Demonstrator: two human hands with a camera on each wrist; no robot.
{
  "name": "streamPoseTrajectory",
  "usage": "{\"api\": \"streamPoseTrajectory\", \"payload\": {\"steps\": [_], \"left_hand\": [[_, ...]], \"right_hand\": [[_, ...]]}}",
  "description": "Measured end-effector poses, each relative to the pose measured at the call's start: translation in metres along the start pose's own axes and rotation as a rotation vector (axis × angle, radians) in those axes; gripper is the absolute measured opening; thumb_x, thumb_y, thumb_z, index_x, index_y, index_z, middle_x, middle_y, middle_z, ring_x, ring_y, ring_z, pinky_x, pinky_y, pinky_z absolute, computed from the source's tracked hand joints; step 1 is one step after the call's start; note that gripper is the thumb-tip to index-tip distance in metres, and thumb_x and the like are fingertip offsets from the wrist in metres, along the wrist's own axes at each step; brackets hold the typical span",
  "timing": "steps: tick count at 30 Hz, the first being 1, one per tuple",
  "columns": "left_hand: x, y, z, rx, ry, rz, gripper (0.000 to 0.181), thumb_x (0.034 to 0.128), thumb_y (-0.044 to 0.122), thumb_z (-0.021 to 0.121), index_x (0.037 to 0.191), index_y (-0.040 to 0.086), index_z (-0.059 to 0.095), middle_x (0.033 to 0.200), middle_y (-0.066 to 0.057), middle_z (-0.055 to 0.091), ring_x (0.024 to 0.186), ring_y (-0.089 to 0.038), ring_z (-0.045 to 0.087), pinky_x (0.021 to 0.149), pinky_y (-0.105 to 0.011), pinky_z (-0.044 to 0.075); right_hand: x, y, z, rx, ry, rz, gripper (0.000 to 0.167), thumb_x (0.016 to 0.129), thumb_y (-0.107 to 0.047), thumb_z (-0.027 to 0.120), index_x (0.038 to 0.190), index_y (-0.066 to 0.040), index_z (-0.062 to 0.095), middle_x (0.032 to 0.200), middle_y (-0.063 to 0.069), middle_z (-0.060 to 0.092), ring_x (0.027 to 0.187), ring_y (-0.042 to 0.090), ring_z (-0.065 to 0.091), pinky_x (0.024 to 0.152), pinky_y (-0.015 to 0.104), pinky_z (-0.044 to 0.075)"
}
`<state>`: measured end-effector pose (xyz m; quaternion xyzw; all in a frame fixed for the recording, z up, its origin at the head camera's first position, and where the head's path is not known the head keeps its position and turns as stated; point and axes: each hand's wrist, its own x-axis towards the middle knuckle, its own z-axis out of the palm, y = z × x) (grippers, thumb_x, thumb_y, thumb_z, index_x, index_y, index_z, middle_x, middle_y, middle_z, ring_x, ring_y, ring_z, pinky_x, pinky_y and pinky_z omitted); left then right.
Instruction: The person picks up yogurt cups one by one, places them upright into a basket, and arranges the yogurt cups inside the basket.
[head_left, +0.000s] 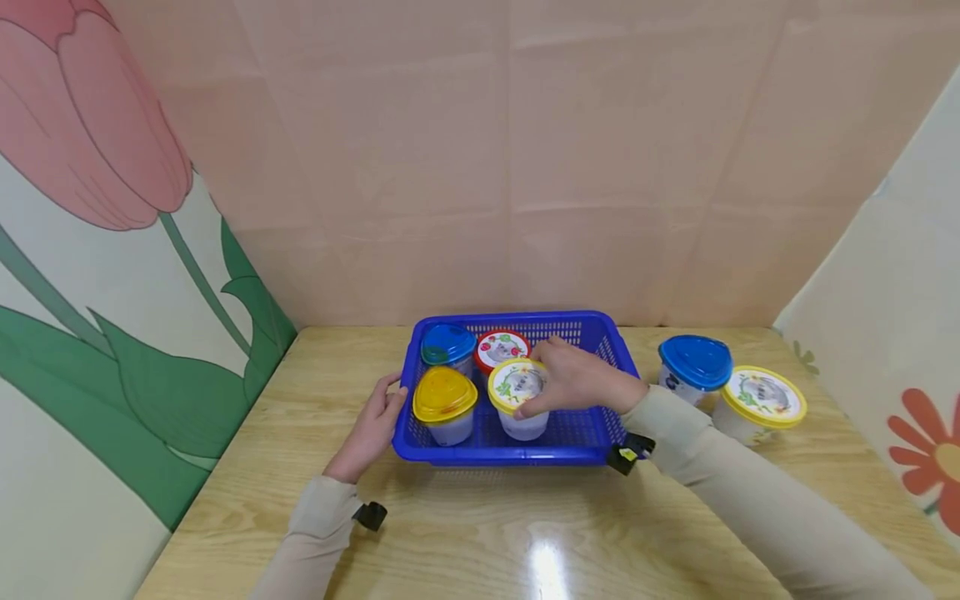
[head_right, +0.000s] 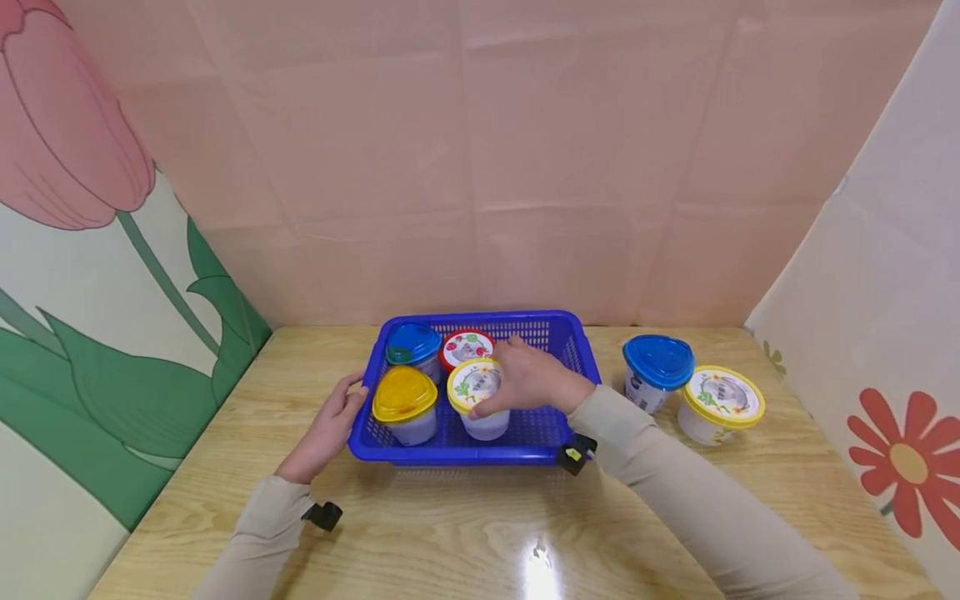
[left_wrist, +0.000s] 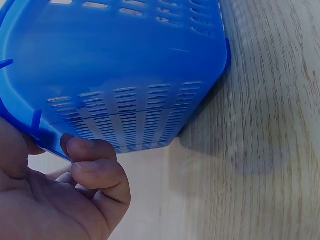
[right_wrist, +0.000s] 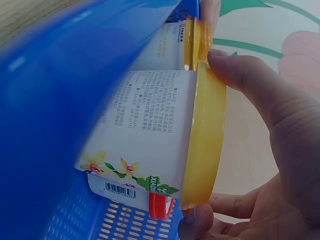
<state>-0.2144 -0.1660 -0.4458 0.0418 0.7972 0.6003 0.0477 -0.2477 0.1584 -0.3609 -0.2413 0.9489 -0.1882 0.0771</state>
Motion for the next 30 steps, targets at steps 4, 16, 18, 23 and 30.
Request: {"api": "streamPoseTrajectory", "payload": {"steps": [4,16,18,23,30], "left_hand": [[0.0022,-0.0036,-0.001,0.008,0.009,0.004,0.046,0.1101,0.028,0.038,0.151,0.008,0.033,0.115,-0.022,0.065,0.096,-0.026,0.068,0.081,-0.039,0.058],[0.0024,-0.0033,-0.0017,0.031,0.015,0.007,0.047,0.1097,0.03,0.04,0.151,0.009,0.034,0.104,-0.017,0.063,0.088,-0.022,0.066,0.075,-0.033,0.056],[0.002,-0.0026,-0.0016,0.044,0.019,0.006,0.047,0.1096,0.03,0.04,0.151,0.009,0.034,0.102,-0.016,0.062,0.087,-0.021,0.065,0.075,-0.031,0.055],[0.0016,-0.0018,-0.002,0.057,0.02,0.001,0.048,0.1096,0.031,0.04,0.151,0.008,0.034,0.107,-0.017,0.061,0.09,-0.022,0.065,0.079,-0.034,0.056],[0.0007,0.0007,-0.0029,0.054,-0.001,-0.023,0.052,0.1096,0.034,0.038,0.153,0.007,0.03,0.115,-0.019,0.059,0.094,-0.023,0.064,0.082,-0.037,0.057]], "right_hand": [[0.0009,0.0008,0.0028,0.009,0.005,-0.016,0.087,0.059,-0.063,0.087,0.116,-0.002,0.061,0.103,0.009,0.056,0.088,0.021,0.055,0.076,0.037,0.051],[0.0014,-0.0013,0.0068,-0.008,0.0,-0.036,0.084,0.059,-0.059,0.088,0.116,-0.003,0.061,0.099,0.007,0.057,0.088,0.021,0.054,0.078,0.038,0.05],[0.0017,-0.0016,0.0073,-0.008,-0.003,-0.037,0.084,0.059,-0.058,0.089,0.116,-0.003,0.061,0.099,0.007,0.056,0.088,0.02,0.054,0.078,0.038,0.05],[0.0034,-0.003,0.0072,-0.018,-0.008,-0.043,0.084,0.06,-0.056,0.089,0.118,-0.002,0.06,0.099,0.008,0.057,0.087,0.02,0.054,0.079,0.038,0.05],[0.0066,-0.0041,0.0043,-0.023,-0.05,-0.025,0.09,0.06,-0.059,0.088,0.123,-0.001,0.059,0.104,0.01,0.058,0.09,0.021,0.055,0.081,0.04,0.051]]}}
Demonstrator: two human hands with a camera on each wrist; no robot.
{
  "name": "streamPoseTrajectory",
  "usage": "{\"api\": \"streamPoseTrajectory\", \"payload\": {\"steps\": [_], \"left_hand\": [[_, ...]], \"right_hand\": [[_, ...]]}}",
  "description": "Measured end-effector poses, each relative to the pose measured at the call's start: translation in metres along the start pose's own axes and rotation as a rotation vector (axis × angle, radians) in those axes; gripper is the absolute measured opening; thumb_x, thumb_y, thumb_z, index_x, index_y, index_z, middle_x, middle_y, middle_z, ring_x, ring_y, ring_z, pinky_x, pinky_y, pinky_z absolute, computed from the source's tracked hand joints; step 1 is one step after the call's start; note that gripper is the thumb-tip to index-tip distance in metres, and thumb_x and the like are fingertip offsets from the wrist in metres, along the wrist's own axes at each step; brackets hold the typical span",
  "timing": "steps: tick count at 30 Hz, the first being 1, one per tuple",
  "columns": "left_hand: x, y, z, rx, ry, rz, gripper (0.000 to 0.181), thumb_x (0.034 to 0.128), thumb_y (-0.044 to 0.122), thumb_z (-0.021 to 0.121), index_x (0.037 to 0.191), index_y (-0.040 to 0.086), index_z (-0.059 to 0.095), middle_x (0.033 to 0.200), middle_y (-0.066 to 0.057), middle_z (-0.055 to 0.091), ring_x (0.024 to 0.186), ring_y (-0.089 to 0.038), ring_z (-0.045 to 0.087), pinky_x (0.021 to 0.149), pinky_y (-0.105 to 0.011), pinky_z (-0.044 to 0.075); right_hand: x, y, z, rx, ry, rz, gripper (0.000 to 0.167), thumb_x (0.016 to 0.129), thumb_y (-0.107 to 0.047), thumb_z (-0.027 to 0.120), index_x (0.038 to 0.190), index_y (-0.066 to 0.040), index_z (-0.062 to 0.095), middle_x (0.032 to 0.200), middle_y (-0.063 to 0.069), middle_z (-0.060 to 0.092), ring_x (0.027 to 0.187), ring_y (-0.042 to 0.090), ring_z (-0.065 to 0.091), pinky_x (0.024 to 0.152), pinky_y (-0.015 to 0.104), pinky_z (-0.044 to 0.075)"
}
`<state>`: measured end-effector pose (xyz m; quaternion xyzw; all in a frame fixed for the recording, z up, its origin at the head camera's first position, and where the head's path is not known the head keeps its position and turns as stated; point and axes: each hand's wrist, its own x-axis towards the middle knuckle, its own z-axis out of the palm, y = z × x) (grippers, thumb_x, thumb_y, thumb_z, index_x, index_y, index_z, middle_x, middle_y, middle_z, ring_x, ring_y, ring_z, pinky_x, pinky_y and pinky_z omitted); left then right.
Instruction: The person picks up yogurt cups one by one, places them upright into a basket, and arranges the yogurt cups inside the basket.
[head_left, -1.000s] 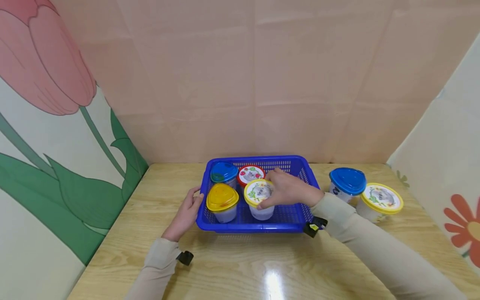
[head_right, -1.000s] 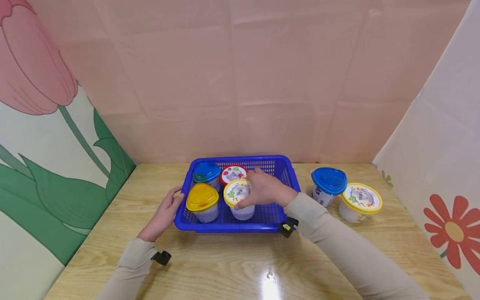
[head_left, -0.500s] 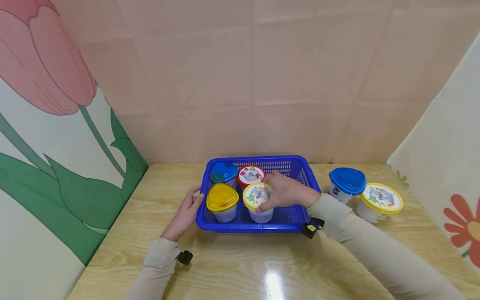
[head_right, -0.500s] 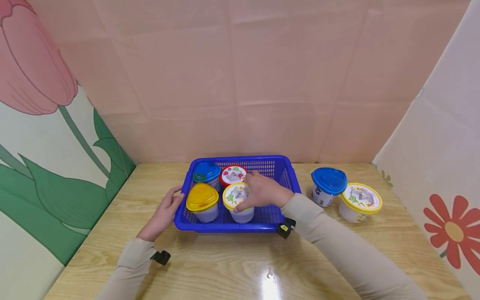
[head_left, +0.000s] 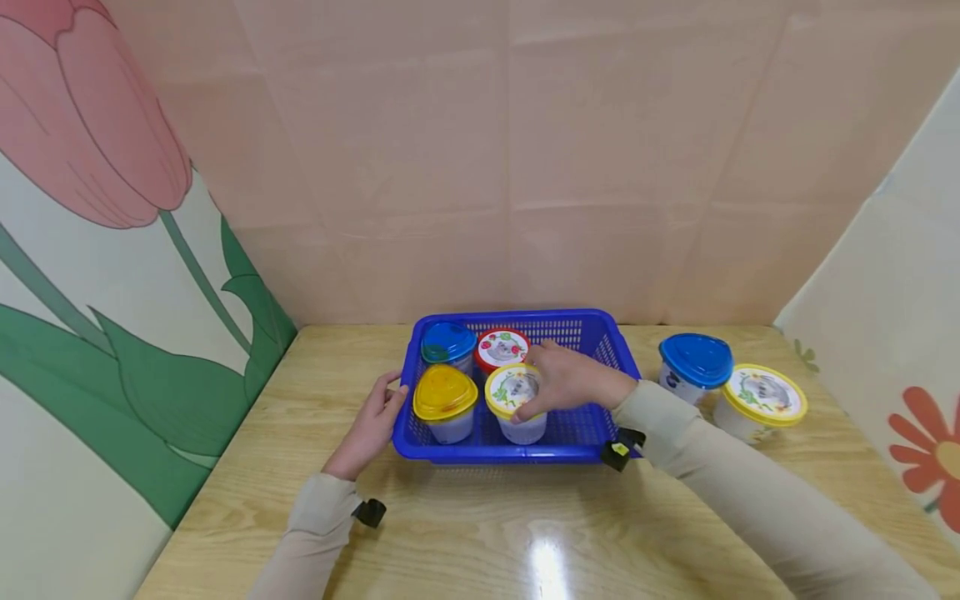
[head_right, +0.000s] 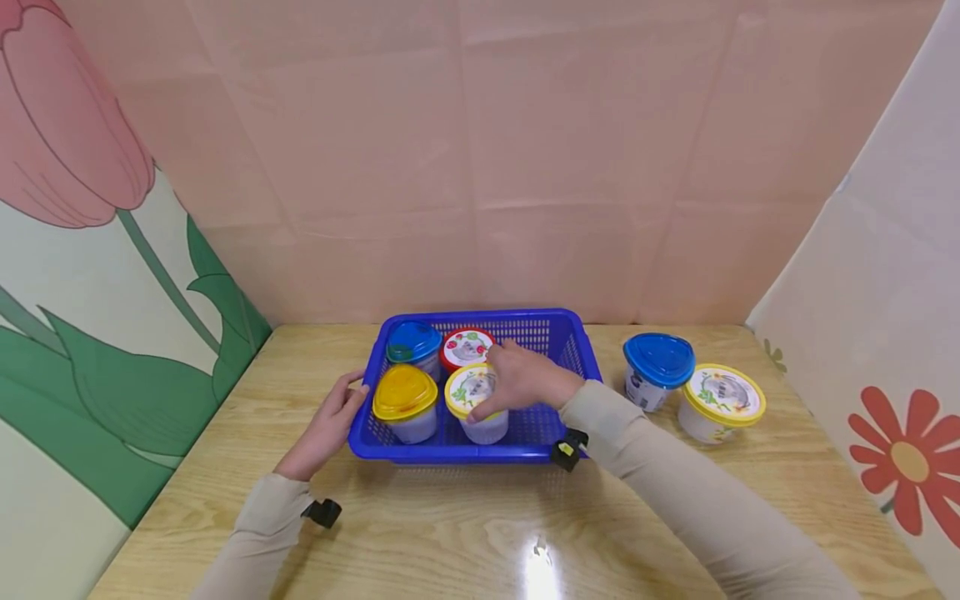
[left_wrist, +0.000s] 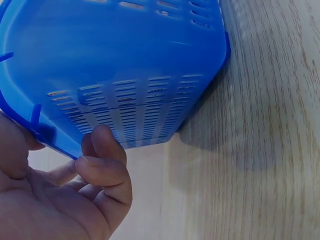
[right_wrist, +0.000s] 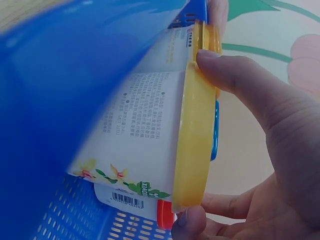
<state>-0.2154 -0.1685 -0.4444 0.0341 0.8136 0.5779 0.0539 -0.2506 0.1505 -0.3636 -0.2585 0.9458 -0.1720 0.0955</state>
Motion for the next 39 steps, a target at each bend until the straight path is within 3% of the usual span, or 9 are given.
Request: {"api": "streamPoseTrajectory", "payload": {"steps": [8,11,21,28,39], "left_hand": [[-0.018,0.034,-0.003,0.006,-0.035,-0.013,0.049,0.1103,0.023,0.037,0.152,-0.001,0.029,0.111,-0.02,0.059,0.091,-0.022,0.065,0.08,-0.036,0.057],[-0.019,0.036,-0.004,0.013,-0.039,-0.017,0.05,0.1104,0.024,0.037,0.153,0.0,0.029,0.112,-0.021,0.059,0.092,-0.022,0.065,0.081,-0.036,0.057],[0.0,0.0,-0.001,0.006,-0.004,-0.005,0.05,0.1098,0.034,0.038,0.153,0.008,0.032,0.114,-0.019,0.059,0.093,-0.023,0.066,0.08,-0.038,0.058],[-0.001,0.0,0.001,0.002,0.016,0.009,0.046,0.1096,0.031,0.04,0.151,0.011,0.035,0.108,-0.018,0.06,0.089,-0.023,0.067,0.077,-0.036,0.058],[0.001,-0.001,0.001,0.004,0.014,-0.003,0.047,0.1096,0.032,0.039,0.151,0.011,0.034,0.11,-0.019,0.059,0.09,-0.023,0.067,0.077,-0.037,0.058]], "right_hand": [[0.003,0.001,0.0,0.001,-0.047,0.019,0.091,0.061,-0.061,0.087,0.124,-0.002,0.057,0.105,0.009,0.057,0.092,0.021,0.055,0.082,0.04,0.051],[0.004,0.0,0.0,-0.003,-0.058,0.02,0.091,0.061,-0.06,0.087,0.124,-0.002,0.057,0.105,0.009,0.057,0.091,0.021,0.055,0.082,0.039,0.051],[0.006,-0.005,0.003,-0.001,-0.098,0.008,0.076,0.06,-0.052,0.091,0.112,-0.005,0.062,0.1,0.005,0.058,0.092,0.02,0.054,0.081,0.036,0.05],[0.006,-0.007,0.006,-0.006,-0.101,0.01,0.075,0.059,-0.05,0.092,0.111,-0.004,0.061,0.1,0.007,0.056,0.092,0.021,0.053,0.081,0.038,0.05],[0.005,-0.011,0.007,-0.04,-0.153,0.106,0.089,0.059,-0.052,0.093,0.123,-0.003,0.055,0.104,0.009,0.054,0.093,0.023,0.054,0.084,0.042,0.051]]}}
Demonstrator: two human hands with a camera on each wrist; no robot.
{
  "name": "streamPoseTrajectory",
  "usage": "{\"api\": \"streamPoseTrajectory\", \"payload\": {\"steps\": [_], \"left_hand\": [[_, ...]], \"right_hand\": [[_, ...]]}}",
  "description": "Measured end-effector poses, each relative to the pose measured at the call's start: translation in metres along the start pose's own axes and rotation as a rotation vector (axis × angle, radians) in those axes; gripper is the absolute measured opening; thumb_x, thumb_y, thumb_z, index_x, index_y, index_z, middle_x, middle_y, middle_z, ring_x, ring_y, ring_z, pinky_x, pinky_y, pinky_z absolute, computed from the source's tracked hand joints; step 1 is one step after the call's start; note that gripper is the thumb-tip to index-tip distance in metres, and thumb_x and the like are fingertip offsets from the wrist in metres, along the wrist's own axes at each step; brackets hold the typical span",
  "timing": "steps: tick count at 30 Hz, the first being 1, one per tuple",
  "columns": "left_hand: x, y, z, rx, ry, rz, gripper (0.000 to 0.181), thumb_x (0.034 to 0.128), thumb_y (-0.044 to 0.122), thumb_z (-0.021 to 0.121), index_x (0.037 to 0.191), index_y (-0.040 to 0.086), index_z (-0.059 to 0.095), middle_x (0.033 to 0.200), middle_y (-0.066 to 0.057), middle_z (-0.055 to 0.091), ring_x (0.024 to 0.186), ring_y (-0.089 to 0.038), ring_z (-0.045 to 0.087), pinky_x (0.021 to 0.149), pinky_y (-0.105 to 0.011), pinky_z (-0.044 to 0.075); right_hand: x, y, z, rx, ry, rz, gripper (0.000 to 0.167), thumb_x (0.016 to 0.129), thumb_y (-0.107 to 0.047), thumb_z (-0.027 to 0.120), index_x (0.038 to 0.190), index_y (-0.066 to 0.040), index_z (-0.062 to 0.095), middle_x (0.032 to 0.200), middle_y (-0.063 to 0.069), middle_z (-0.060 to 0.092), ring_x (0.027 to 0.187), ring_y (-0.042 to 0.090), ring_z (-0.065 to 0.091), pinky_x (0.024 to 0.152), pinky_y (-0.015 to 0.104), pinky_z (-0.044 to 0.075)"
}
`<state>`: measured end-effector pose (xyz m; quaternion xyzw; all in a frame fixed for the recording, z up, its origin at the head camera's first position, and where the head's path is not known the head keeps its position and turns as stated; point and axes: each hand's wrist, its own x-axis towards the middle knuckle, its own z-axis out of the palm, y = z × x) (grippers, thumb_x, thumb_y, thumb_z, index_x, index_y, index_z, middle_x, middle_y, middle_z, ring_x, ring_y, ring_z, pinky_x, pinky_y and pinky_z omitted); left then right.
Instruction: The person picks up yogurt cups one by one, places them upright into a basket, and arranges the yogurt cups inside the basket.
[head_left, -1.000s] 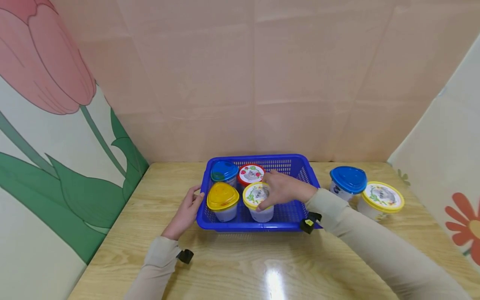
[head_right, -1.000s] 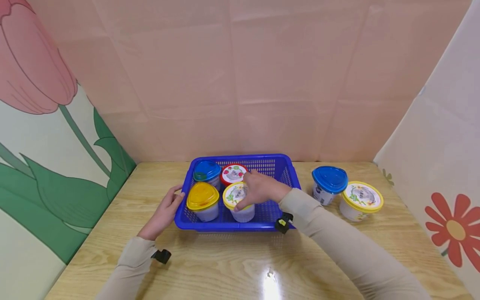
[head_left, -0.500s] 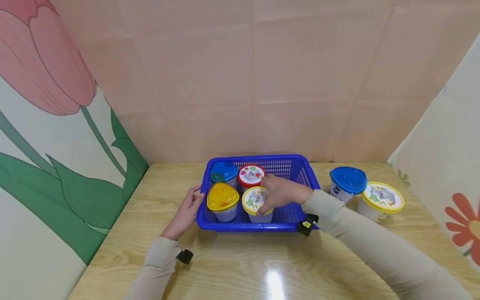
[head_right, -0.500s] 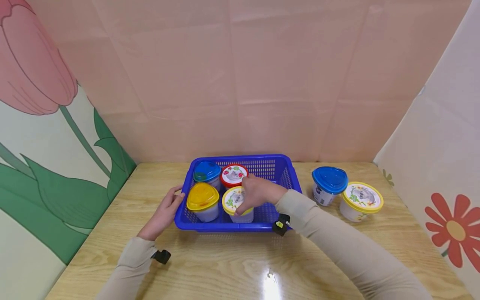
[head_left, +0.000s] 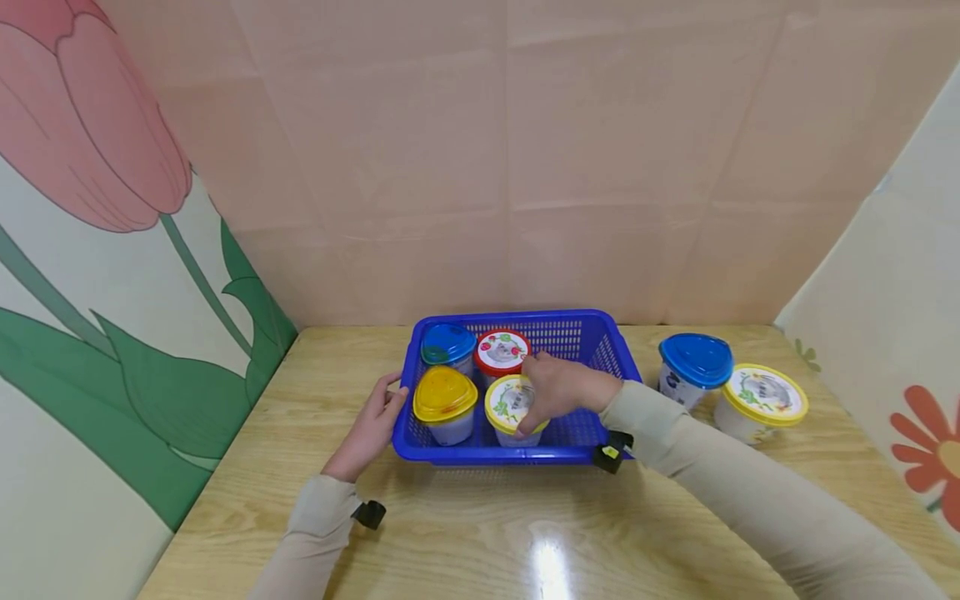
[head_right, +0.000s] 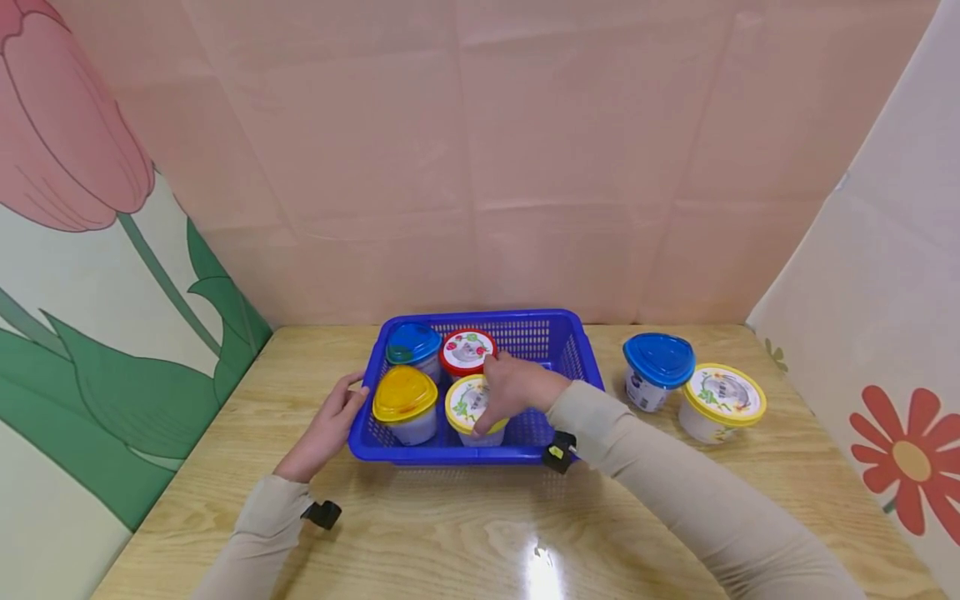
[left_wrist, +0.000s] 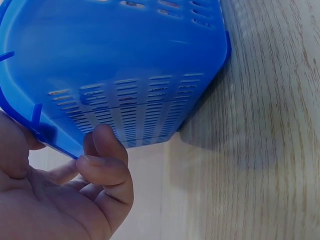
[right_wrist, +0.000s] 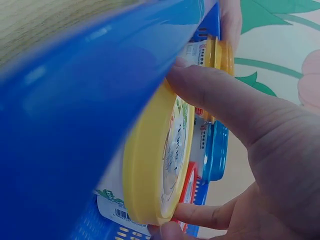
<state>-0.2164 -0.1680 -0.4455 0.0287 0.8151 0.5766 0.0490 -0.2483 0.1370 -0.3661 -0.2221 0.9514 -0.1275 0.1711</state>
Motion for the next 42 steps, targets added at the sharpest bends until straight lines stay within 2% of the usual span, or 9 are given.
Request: {"api": "streamPoseTrajectory", "payload": {"steps": [6,14,23,42], "left_hand": [[-0.0001,-0.0007,0.0003,0.007,0.003,0.005,0.047,0.1096,0.032,0.04,0.151,0.01,0.034,0.107,-0.018,0.06,0.089,-0.023,0.067,0.075,-0.036,0.058],[-0.0009,-0.0012,0.0002,-0.011,-0.002,0.017,0.047,0.1095,0.032,0.04,0.15,0.009,0.035,0.106,-0.018,0.06,0.087,-0.023,0.066,0.073,-0.033,0.057],[-0.0017,-0.0013,0.0003,-0.015,-0.004,0.026,0.049,0.1093,0.032,0.041,0.151,0.007,0.035,0.106,-0.019,0.059,0.087,-0.022,0.066,0.073,-0.033,0.057],[-0.0013,0.0008,0.0,-0.017,-0.007,0.001,0.047,0.1096,0.033,0.04,0.151,0.011,0.034,0.111,-0.02,0.059,0.09,-0.024,0.067,0.077,-0.037,0.059]], "right_hand": [[-0.0007,-0.004,-0.0014,-0.03,-0.035,0.072,0.1,0.06,-0.062,0.089,0.133,-0.005,0.05,0.104,0.008,0.058,0.095,0.024,0.055,0.084,0.044,0.051],[-0.0008,-0.0072,-0.0009,-0.033,-0.047,0.097,0.102,0.06,-0.063,0.088,0.133,-0.005,0.049,0.104,0.007,0.06,0.095,0.023,0.056,0.084,0.044,0.051],[-0.0029,-0.0038,0.0008,-0.05,-0.044,0.059,0.085,0.058,-0.05,0.093,0.12,-0.007,0.054,0.1,0.005,0.063,0.094,0.022,0.059,0.083,0.044,0.051],[-0.0016,-0.0065,-0.0006,-0.033,-0.031,0.076,0.084,0.06,-0.051,0.092,0.12,-0.006,0.054,0.1,0.006,0.061,0.094,0.022,0.057,0.083,0.043,0.05]]}}
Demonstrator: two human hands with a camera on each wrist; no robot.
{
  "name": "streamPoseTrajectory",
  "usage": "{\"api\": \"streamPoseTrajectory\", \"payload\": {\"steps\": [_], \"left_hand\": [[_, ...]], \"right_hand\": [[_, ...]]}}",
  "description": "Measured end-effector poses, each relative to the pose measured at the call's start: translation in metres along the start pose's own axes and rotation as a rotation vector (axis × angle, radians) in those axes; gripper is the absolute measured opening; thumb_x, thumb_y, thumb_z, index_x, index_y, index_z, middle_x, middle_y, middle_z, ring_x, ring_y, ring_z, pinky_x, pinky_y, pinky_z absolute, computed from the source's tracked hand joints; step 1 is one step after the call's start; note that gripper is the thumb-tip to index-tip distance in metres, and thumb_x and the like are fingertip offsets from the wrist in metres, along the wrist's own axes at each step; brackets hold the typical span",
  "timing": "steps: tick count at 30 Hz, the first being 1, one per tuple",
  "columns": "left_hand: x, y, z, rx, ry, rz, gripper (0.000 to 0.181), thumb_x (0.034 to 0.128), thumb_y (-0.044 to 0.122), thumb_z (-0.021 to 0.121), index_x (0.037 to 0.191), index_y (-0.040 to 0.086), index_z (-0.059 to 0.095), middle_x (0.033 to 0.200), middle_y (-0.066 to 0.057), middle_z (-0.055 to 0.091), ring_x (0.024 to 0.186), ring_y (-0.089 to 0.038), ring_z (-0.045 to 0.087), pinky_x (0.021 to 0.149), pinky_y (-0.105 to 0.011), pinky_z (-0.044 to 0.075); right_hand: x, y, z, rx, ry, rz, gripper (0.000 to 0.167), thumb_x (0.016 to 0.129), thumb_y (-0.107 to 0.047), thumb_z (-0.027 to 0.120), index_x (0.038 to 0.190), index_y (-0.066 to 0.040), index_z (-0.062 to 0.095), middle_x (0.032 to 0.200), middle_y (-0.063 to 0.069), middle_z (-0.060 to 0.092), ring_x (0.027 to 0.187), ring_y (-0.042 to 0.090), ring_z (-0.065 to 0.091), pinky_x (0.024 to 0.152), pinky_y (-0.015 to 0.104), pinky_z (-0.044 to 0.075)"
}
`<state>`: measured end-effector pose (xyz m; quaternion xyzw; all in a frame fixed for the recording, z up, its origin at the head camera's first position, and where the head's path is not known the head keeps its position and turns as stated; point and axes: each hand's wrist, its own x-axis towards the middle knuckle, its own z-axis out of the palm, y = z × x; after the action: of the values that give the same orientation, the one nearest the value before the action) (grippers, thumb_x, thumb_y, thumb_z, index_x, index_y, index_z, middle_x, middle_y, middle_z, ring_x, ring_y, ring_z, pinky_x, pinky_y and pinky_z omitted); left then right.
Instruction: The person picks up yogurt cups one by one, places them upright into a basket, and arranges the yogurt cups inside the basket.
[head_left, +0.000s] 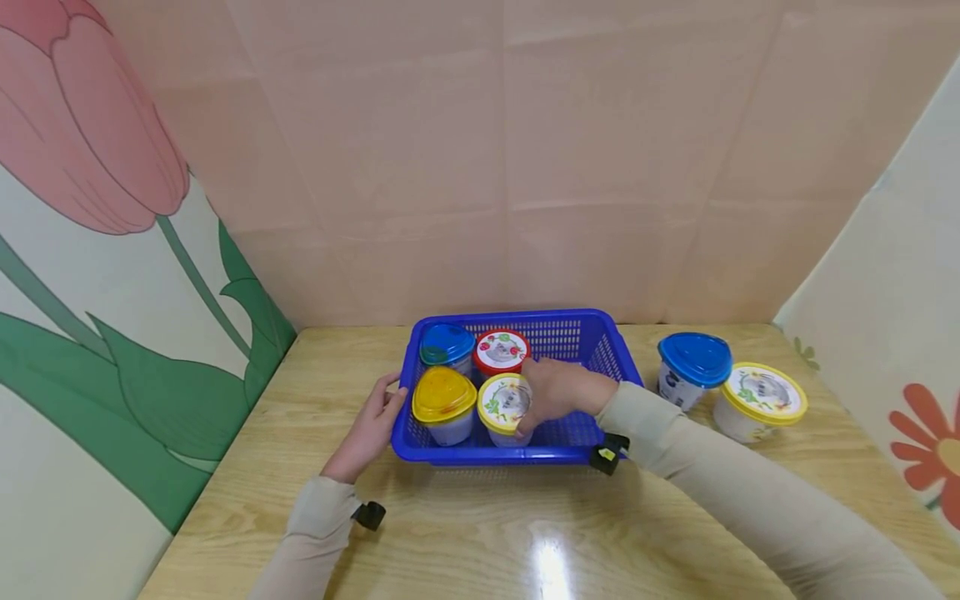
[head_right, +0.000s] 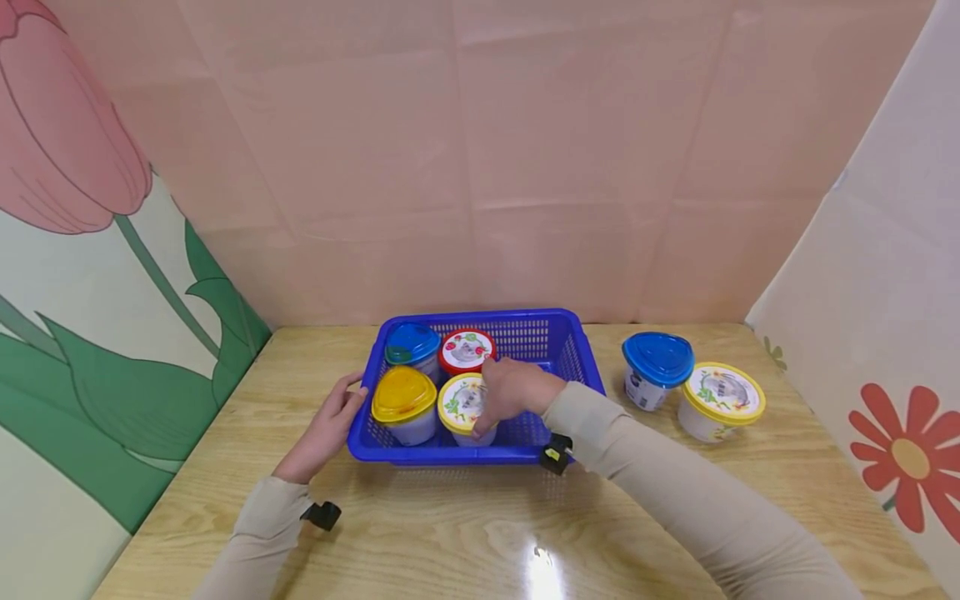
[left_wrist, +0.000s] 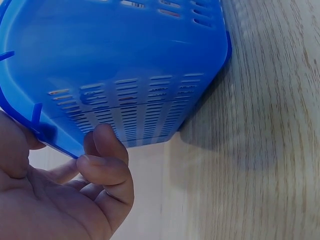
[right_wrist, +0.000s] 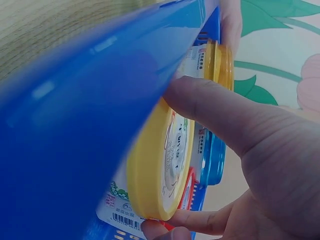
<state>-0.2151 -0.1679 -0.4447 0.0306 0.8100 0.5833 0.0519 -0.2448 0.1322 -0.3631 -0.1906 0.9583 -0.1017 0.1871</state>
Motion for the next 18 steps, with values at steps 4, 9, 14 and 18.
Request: {"api": "streamPoseTrajectory", "payload": {"steps": [4,9,14,18], "left_hand": [[-0.001,0.0,-0.001,0.002,-0.006,0.001,0.05,0.1095,0.034,0.04,0.152,0.009,0.033,0.112,-0.02,0.059,0.09,-0.023,0.067,0.076,-0.037,0.059],[-0.004,0.009,-0.002,0.008,-0.028,-0.017,0.051,0.1101,0.031,0.038,0.154,0.006,0.029,0.111,-0.02,0.059,0.09,-0.023,0.067,0.076,-0.037,0.059],[-0.016,0.031,-0.003,0.012,-0.039,-0.027,0.049,0.1103,0.023,0.037,0.153,0.0,0.029,0.107,-0.02,0.059,0.088,-0.024,0.067,0.076,-0.036,0.059],[-0.008,0.016,-0.002,0.0,-0.022,-0.018,0.049,0.1104,0.026,0.037,0.152,0.003,0.031,0.105,-0.019,0.059,0.086,-0.022,0.066,0.073,-0.034,0.058]], "right_hand": [[-0.001,0.0,0.0,0.0,0.001,-0.004,0.084,0.06,-0.051,0.092,0.12,-0.006,0.054,0.1,0.006,0.061,0.093,0.022,0.057,0.082,0.043,0.05],[0.0,0.001,-0.001,-0.004,-0.003,0.0,0.086,0.061,-0.052,0.092,0.122,-0.006,0.053,0.101,0.006,0.061,0.094,0.023,0.057,0.084,0.043,0.051],[0.0,0.001,-0.002,0.022,-0.013,0.0,0.088,0.061,-0.053,0.091,0.124,-0.006,0.053,0.103,0.006,0.06,0.095,0.022,0.056,0.086,0.043,0.05],[-0.003,0.005,-0.003,0.067,0.0,-0.022,0.091,0.062,-0.052,0.091,0.129,-0.005,0.052,0.107,0.006,0.062,0.099,0.023,0.057,0.09,0.044,0.05]]}}
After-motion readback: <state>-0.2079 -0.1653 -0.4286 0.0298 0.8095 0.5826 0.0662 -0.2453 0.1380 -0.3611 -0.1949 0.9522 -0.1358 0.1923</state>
